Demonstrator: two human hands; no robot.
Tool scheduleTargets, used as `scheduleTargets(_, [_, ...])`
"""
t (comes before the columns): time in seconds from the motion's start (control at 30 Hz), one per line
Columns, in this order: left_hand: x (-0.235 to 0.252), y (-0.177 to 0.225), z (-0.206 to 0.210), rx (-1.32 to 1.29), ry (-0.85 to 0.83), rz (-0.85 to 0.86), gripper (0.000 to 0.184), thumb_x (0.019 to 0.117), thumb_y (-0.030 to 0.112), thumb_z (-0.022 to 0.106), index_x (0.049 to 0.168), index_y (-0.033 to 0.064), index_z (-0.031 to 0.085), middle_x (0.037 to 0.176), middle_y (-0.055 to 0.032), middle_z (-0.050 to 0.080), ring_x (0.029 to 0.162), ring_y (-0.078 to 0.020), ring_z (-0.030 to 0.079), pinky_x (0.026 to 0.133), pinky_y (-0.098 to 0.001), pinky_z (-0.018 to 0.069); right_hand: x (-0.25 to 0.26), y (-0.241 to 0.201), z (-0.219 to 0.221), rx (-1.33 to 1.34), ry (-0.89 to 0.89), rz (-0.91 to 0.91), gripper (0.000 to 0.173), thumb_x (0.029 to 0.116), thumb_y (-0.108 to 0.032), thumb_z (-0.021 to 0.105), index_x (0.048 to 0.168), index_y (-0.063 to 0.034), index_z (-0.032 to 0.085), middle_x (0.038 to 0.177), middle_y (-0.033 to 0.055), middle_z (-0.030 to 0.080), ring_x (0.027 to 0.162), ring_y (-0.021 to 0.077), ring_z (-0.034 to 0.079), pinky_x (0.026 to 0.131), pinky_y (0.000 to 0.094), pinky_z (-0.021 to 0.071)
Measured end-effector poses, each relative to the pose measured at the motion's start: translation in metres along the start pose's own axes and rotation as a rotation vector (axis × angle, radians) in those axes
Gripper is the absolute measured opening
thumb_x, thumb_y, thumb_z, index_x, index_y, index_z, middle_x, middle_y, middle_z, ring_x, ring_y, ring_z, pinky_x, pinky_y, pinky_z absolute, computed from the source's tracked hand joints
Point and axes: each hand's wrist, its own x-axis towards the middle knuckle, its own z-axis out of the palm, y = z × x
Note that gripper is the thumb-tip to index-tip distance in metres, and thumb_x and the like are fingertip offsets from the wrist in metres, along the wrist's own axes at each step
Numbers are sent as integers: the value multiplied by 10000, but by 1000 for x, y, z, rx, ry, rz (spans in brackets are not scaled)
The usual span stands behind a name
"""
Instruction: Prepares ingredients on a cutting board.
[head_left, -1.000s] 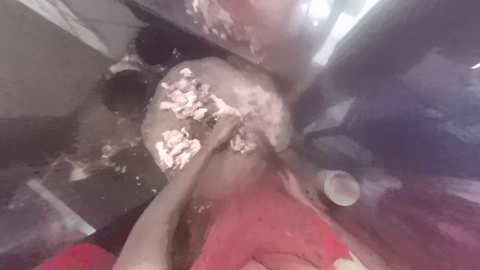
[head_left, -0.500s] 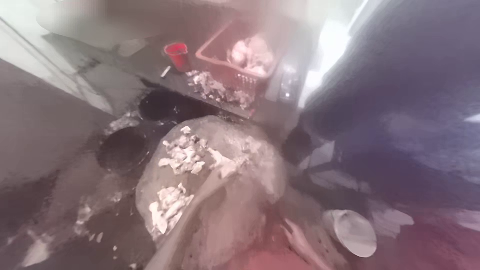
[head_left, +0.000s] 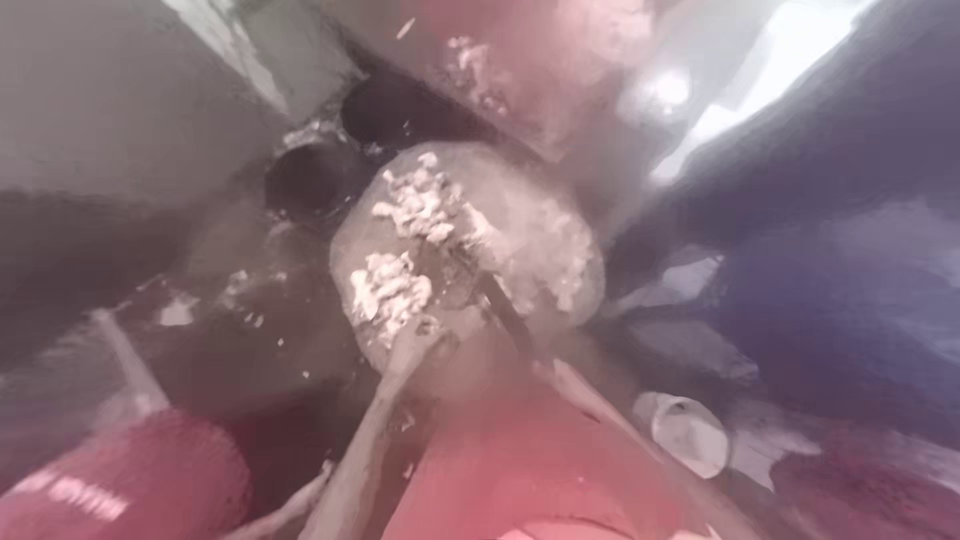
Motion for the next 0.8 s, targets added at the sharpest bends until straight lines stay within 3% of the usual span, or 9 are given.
scheduleTargets(0.07, [-10,5,4,-233,55,10,319,946,214,710,1197,29,641,1050,-103,693,898,-158,675,815,-363,581,14,6,-5,-46,-53,43,549,1048,-515,494,1319,-50,604,1135,151,687,1029,235,675,951,472,544])
scheduleTargets(0.13, [-14,10,14,-462,64,57,272,976,183,679,1187,24,617,994,-67,698,819,-118,673,731,-311,589,20,7,-17,-44,-20,33,489,1061,-467,490,1251,-38,629,978,97,677,868,173,658,834,401,565])
scheduleTargets(0.23, [-2,2,41,-384,40,39,293,986,220,673,1195,23,613,938,-63,686,777,-116,660,731,-324,578,23,-7,-22,-49,131,29,457,1084,-426,459,1235,-21,607,847,73,625,704,153,610,692,365,553])
scheduleTargets(0.37, [26,-29,76,13,88,-9,396,968,409,675,1185,78,659,1009,-116,716,899,-228,709,855,-467,587,6,-69,-15,-107,271,-184,483,1103,-336,405,1483,-42,457,1114,150,673,888,209,690,813,421,602])
scheduleTargets(0.43, [23,-27,73,115,84,-5,378,970,392,672,1182,79,673,1036,-131,721,952,-268,705,894,-511,568,-8,-99,-7,-45,283,-313,523,1079,-336,422,1500,-27,447,1165,130,670,982,155,667,895,359,574])
scheduleTargets(0.5, [20,-28,69,194,91,-9,369,960,405,670,1185,113,686,1047,-122,731,983,-283,708,906,-546,561,-12,-109,9,-3,294,-433,615,1050,-493,448,1405,4,524,1041,73,671,897,86,641,829,288,565])
scheduleTargets(0.53, [17,-26,65,181,88,23,370,977,392,671,1201,98,675,1057,-129,722,988,-283,700,913,-540,555,-8,-101,14,-64,272,-459,611,1060,-478,428,1428,0,524,1151,112,685,1016,121,659,930,325,560])
scheduleTargets(0.63, [23,-24,68,136,58,-11,374,977,347,672,1226,69,667,1090,-144,718,1000,-281,702,928,-529,554,23,-63,32,-321,135,-230,545,1093,-434,374,1442,-50,542,1276,173,673,1172,249,660,1048,465,514])
scheduleTargets(0.8, [19,-47,62,3,25,-23,424,943,387,722,1195,54,646,1034,-156,702,928,-277,693,870,-521,570,50,-42,23,-371,13,-33,619,1092,-529,322,1317,-26,602,1097,182,682,1016,282,677,939,492,544])
